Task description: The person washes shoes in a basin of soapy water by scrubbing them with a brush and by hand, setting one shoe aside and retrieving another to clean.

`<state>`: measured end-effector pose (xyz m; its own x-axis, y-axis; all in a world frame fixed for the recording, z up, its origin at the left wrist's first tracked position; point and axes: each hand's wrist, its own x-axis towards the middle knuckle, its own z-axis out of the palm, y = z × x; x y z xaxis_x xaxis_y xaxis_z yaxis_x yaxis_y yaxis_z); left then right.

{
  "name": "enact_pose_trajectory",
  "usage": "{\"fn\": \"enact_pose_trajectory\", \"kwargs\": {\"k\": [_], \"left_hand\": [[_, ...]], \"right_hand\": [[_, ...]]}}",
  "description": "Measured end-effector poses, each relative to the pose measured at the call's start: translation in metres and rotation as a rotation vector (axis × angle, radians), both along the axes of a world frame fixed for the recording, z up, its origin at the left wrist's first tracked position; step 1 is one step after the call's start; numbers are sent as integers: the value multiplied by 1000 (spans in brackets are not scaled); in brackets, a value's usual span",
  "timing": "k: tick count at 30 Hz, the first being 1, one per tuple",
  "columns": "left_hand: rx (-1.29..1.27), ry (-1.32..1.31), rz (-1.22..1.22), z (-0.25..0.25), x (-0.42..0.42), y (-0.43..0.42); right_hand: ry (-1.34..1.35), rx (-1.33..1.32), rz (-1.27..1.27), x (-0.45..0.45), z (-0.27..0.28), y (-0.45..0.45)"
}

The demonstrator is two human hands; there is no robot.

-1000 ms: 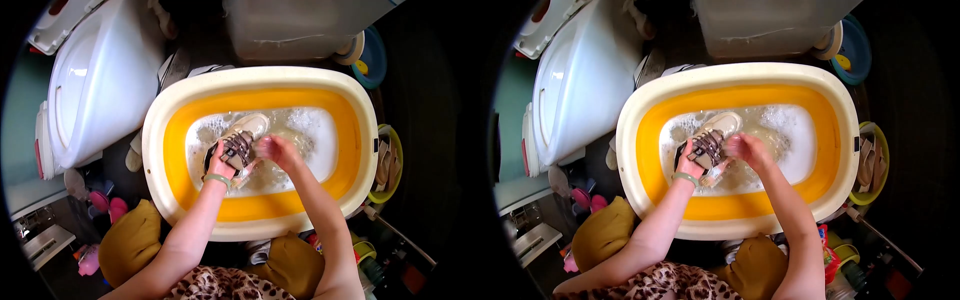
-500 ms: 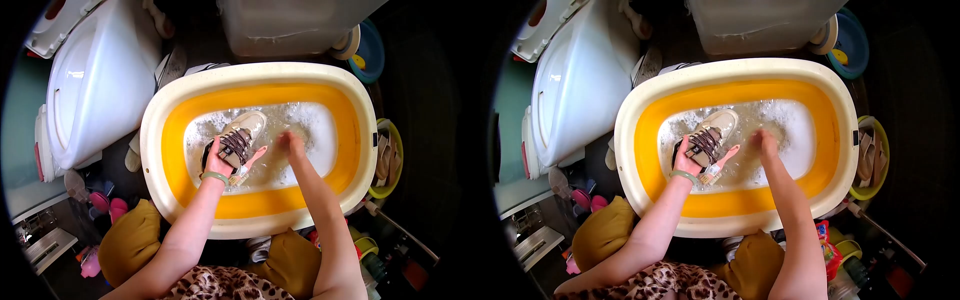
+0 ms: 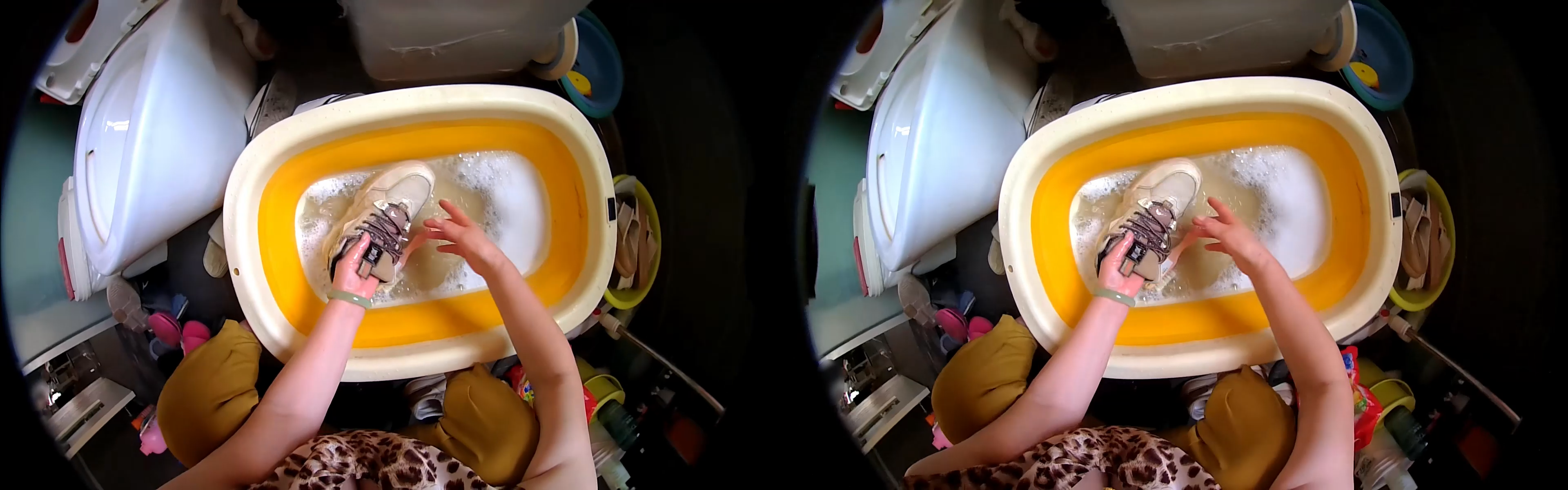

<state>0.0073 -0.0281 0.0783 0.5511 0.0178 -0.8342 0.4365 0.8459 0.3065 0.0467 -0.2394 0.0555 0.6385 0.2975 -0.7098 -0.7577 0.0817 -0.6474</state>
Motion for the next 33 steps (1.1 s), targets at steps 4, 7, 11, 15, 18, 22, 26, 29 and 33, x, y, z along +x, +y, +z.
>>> {"fn": "enact_pose_trajectory", "kwargs": {"k": [4,7,11,15,18,22,26,29,33], "left_hand": [[-51,-223,-234,0,-7,-2],[113,-441,-414,10,-4,-7],[294,-643,-508,29,2,-7],[718,-884,-795,33,6,-7],[1171,-986,-911,38,5,-23],[1490,-1069,-936,41,1,-48],[1494,-1018,-1050,39,-5,-57],[1193,-995,-1192,38,-12,-78],[1027,-1082,-1196,60,-1,-100]], "right_hand": [[140,263,-203,2,28,17],[95,423,-355,-4,41,20],[63,524,-424,-3,45,20],[20,705,-476,-2,69,37],[0,747,-594,-2,84,51],[-92,492,-774,-2,99,72],[-28,373,-693,-3,84,63],[-143,105,-668,-13,88,46],[-157,-5,-672,-18,16,-16]]}}
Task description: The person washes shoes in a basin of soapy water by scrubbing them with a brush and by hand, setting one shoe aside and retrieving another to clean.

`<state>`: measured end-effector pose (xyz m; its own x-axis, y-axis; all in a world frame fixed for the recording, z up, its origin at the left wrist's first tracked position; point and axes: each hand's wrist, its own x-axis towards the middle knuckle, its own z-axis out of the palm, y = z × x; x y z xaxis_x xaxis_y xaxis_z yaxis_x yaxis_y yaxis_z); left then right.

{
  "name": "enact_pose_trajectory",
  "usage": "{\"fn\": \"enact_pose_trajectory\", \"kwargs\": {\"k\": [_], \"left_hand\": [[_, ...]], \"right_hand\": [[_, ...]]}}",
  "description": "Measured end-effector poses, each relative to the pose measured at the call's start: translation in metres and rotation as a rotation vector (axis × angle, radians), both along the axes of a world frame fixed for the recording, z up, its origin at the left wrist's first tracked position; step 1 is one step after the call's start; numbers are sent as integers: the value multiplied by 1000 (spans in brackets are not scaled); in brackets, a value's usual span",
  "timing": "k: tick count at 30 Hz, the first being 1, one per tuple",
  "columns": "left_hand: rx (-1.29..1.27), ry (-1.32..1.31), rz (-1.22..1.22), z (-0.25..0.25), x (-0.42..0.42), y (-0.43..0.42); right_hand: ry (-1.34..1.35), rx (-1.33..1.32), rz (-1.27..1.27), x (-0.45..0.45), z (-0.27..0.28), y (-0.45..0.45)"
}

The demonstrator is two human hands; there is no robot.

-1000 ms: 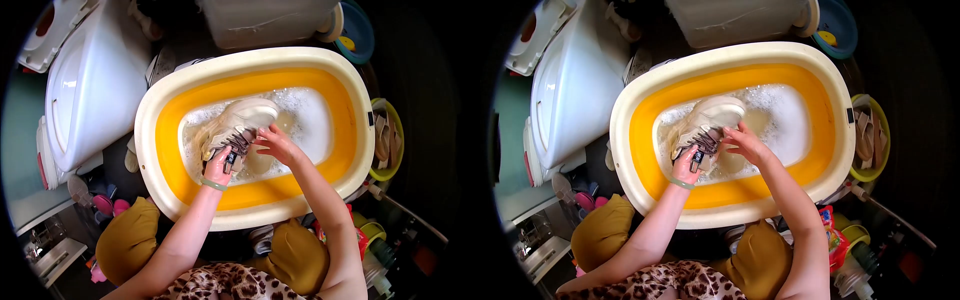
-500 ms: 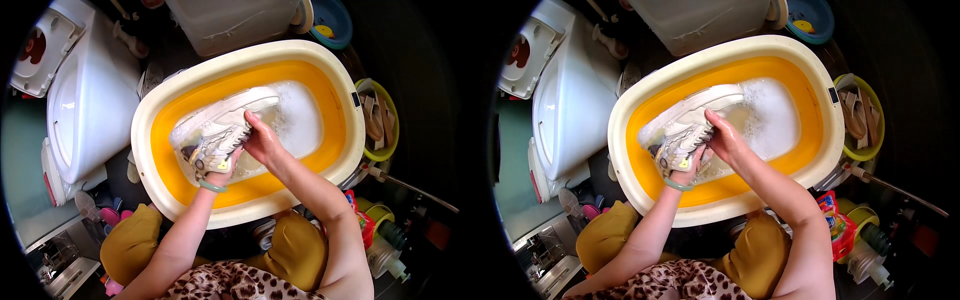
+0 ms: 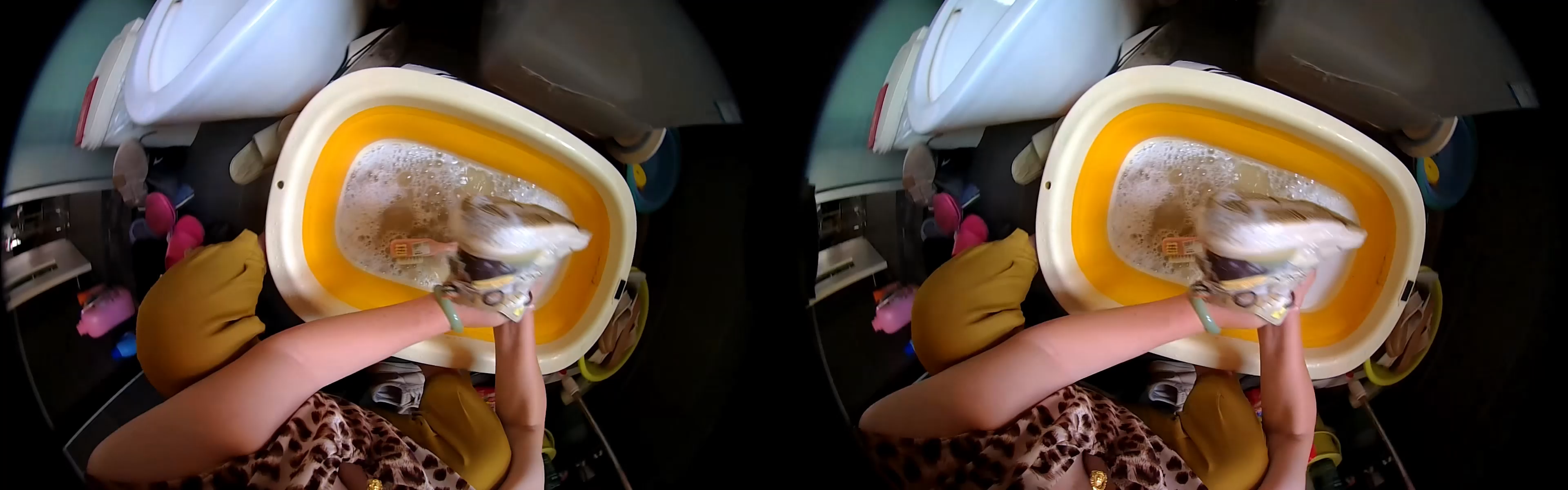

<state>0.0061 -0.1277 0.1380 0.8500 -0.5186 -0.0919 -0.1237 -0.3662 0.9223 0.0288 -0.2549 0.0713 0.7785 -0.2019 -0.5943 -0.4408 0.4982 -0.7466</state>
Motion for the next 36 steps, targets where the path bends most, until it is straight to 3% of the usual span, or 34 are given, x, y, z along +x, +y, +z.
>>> {"fn": "enact_pose_trajectory", "kwargs": {"k": [12,14,15,16,19,20,22,23,25,26,28,31,33,35,36], "left_hand": [[-311,62,21,-1,-14,6],[-367,247,-15,-7,-13,-4],[-340,61,97,-24,-13,-15],[-425,236,77,-25,-14,-13],[-316,323,102,-30,-29,4],[-153,286,173,-16,-25,16],[98,201,452,-18,-22,28],[180,150,661,-33,-23,32],[-170,656,813,-33,-4,70],[-377,750,942,-39,3,87],[-687,840,1074,-53,9,111],[-764,869,1122,-70,11,128],[-955,913,1137,-65,17,131],[-975,889,1124,-62,21,132],[-975,923,1126,-61,24,133]], "right_hand": [[93,85,-42,1,-12,-27],[101,157,-61,2,-13,-23],[101,217,-70,4,-11,-17],[110,288,-73,6,-10,-8],[144,549,-96,10,-4,29],[149,585,-86,12,-3,45],[138,495,-19,17,-7,75],[89,273,75,20,-13,86],[243,35,507,25,-25,75],[311,-47,674,30,-29,67],[130,-258,736,41,-56,38],[24,-432,493,61,-74,-15],[-29,-416,240,67,-85,-28],[-144,-604,125,52,-120,-24],[-1,-325,135,43,-153,-18]]}}
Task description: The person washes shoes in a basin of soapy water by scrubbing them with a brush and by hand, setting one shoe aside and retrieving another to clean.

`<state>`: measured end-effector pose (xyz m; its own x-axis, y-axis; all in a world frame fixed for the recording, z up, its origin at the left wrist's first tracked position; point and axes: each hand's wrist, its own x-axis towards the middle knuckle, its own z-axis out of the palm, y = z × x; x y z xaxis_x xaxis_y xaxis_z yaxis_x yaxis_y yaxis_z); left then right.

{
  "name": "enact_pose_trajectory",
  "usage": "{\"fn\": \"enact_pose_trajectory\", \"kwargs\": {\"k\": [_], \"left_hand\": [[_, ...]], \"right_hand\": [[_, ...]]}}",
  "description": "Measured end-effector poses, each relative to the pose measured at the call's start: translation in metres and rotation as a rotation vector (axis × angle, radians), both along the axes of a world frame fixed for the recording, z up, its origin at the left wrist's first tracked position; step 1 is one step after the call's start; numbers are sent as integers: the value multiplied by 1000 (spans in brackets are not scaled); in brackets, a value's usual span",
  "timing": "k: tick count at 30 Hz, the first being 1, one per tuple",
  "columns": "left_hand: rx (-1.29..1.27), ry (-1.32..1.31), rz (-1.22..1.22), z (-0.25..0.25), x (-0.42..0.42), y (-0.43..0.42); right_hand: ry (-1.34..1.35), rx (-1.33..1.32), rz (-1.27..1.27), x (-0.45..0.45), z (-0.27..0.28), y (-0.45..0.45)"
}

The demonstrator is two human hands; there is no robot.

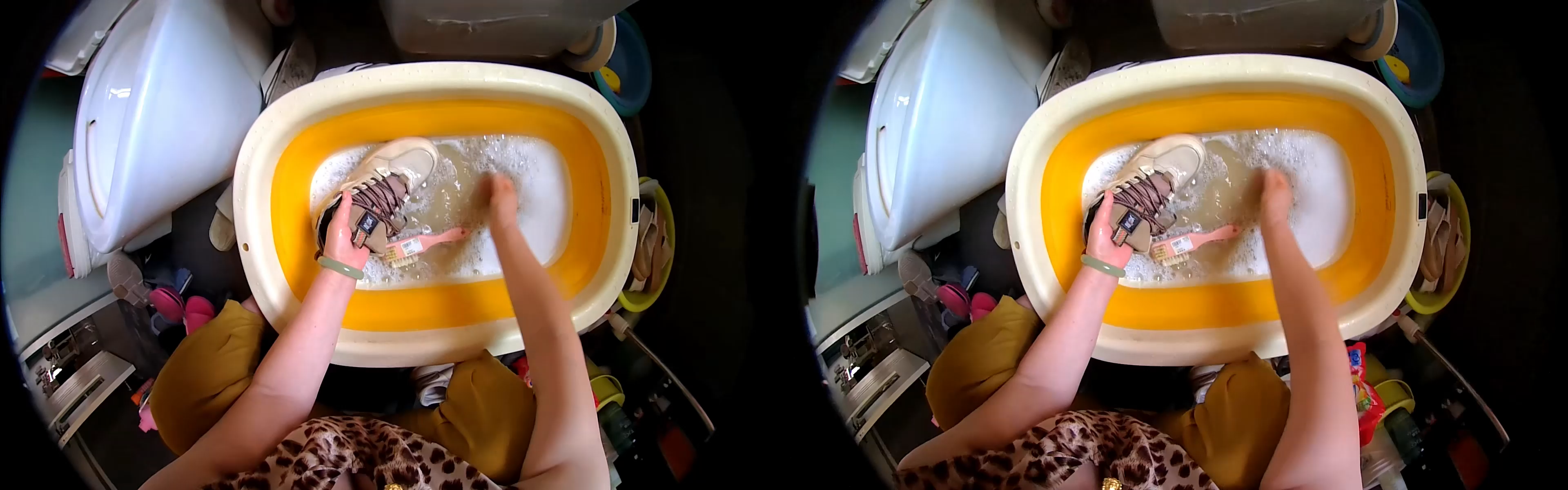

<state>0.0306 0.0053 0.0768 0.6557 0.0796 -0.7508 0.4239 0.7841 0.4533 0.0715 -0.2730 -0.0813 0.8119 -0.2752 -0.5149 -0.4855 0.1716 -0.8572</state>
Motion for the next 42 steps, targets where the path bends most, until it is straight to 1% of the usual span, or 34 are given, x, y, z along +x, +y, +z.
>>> {"fn": "enact_pose_trajectory", "kwargs": {"k": [1,2,3,4,5,6,8,9,10,11,13,15,16,17,18,19,20,21,23,24,25,26,27,29,30,31,33,34,35,37,38,40,41,42], "left_hand": [[-21,26,-6,1,2,1],[-44,19,-2,-3,3,3],[-45,17,0,-6,5,4],[-67,31,2,-10,7,5],[-86,46,5,-13,8,5],[-83,74,16,-15,10,6],[-98,32,11,-15,9,7],[-113,-6,3,-14,10,6],[-119,-5,-5,-23,8,9],[-115,-3,-13,-18,7,8],[-94,6,-32,-4,7,5],[-91,19,-31,-11,5,9],[-94,28,-27,-14,4,9],[-95,22,-32,-14,5,8],[-109,10,-30,-12,6,7],[-124,2,-25,-11,7,7],[-123,5,-21,-12,7,7],[-124,0,-21,-11,9,6],[-121,1,-9,-11,10,6],[-171,9,-3,-14,12,7],[-172,10,-4,-16,11,8],[-219,-52,-52,-18,12,10],[-264,-113,-100,-17,13,10],[-204,-102,-79,-14,13,9],[-185,-55,-49,-12,13,8],[-168,-6,-18,-12,12,6],[-174,-17,-40,-12,11,5],[-174,-34,-58,-12,12,5],[-172,-33,-60,-12,12,5],[-159,15,-22,-12,15,6],[-157,16,-24,-14,16,7],[-209,11,-34,-18,18,10],[-209,10,-35,-20,18,10],[-196,32,-29,-19,17,10]], "right_hand": [[161,268,-13,-3,4,17],[244,477,60,-5,9,30],[328,685,133,-2,57,58],[314,711,249,1,99,76],[301,739,366,1,127,86],[303,740,370,-1,135,89],[211,422,477,1,144,89],[204,419,471,3,139,80],[213,292,400,5,124,66],[222,168,328,6,109,51],[240,11,104,13,78,18],[31,-131,-94,14,59,-2],[-142,-144,-212,13,35,-6],[-148,-145,-217,6,16,-3],[-30,18,-140,0,1,4],[93,181,-58,-2,8,17],[160,500,65,-4,15,28],[226,818,192,-2,48,47],[302,717,343,1,128,75],[307,717,342,-2,139,80],[281,634,457,-4,147,83],[250,549,571,-4,150,83],[246,550,568,-4,149,79],[255,355,516,-8,140,66],[282,293,431,-10,129,57],[287,293,425,-13,115,47],[50,-180,586,-18,94,33],[51,-321,798,-23,87,30],[51,-318,796,-31,79,33],[-114,-814,1294,-51,94,63],[-114,-812,1292,-63,96,75],[-364,-1072,1428,-82,98,91],[-364,-1073,1427,-82,98,89],[-192,-940,1481,-79,102,86]]}}
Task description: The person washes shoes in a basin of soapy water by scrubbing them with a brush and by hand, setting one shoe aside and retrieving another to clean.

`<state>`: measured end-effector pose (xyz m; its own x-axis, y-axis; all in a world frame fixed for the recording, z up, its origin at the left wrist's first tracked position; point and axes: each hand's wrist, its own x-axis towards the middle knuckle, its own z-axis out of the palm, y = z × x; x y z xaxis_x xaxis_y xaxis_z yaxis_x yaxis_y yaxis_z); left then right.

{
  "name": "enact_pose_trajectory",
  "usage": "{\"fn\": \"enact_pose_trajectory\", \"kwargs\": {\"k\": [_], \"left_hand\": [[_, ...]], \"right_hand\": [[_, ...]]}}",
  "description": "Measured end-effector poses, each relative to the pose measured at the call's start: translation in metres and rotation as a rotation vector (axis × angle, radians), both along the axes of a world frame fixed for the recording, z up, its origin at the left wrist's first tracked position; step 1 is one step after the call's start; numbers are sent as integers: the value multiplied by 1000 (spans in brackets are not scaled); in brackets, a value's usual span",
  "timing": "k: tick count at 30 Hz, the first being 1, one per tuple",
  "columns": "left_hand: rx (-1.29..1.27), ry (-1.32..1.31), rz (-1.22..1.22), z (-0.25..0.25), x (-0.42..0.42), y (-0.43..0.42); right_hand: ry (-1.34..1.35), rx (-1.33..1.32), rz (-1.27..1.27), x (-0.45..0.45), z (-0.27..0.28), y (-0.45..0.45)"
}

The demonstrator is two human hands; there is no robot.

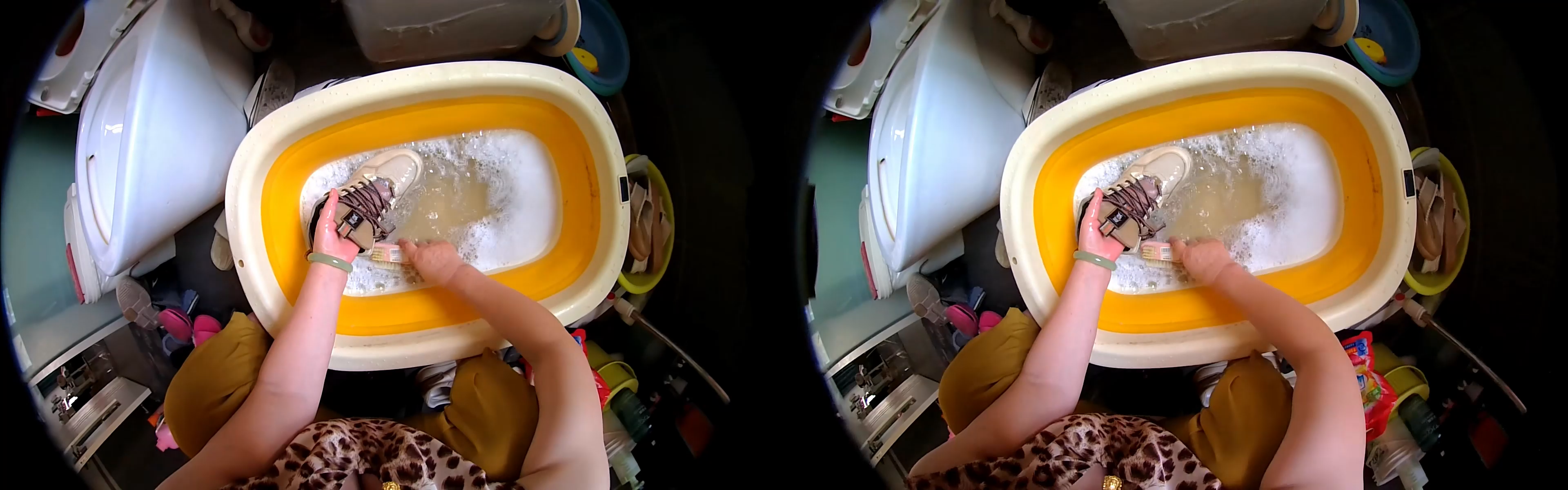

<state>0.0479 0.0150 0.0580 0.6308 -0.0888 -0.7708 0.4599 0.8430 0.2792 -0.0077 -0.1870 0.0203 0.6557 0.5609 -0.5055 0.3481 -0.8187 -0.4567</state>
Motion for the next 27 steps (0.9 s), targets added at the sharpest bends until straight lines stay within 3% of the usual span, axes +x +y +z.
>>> {"fn": "enact_pose_trajectory", "kwargs": {"k": [1,3,6,9,11,14,16,17,19,20,24,25,27], "left_hand": [[14,22,3,0,1,0],[19,39,9,-2,1,-1],[84,81,35,4,0,-8],[75,82,46,-6,-12,-13],[99,116,26,20,-19,-27],[224,24,9,5,-38,-43],[296,10,7,0,-46,-49],[301,46,5,-3,-47,-48],[309,118,3,-2,-47,-46],[272,127,-17,-1,-46,-47],[289,2,-6,-10,-54,-53],[312,-13,-28,-13,-56,-54],[339,-21,-61,-18,-60,-53]], "right_hand": [[191,-13,-44,3,3,-4],[177,-15,-107,15,3,-33],[-40,53,-388,26,-8,-78],[-152,166,-565,48,32,-68],[-219,69,-428,52,49,-38],[-317,145,-250,42,44,-1],[-226,97,-160,45,50,7],[-225,95,-156,49,45,2],[-298,187,-498,67,42,-13],[-241,154,-525,71,41,-13],[-188,215,-250,41,62,43],[-212,311,-240,36,60,50],[-174,250,-243,53,58,32]]}}
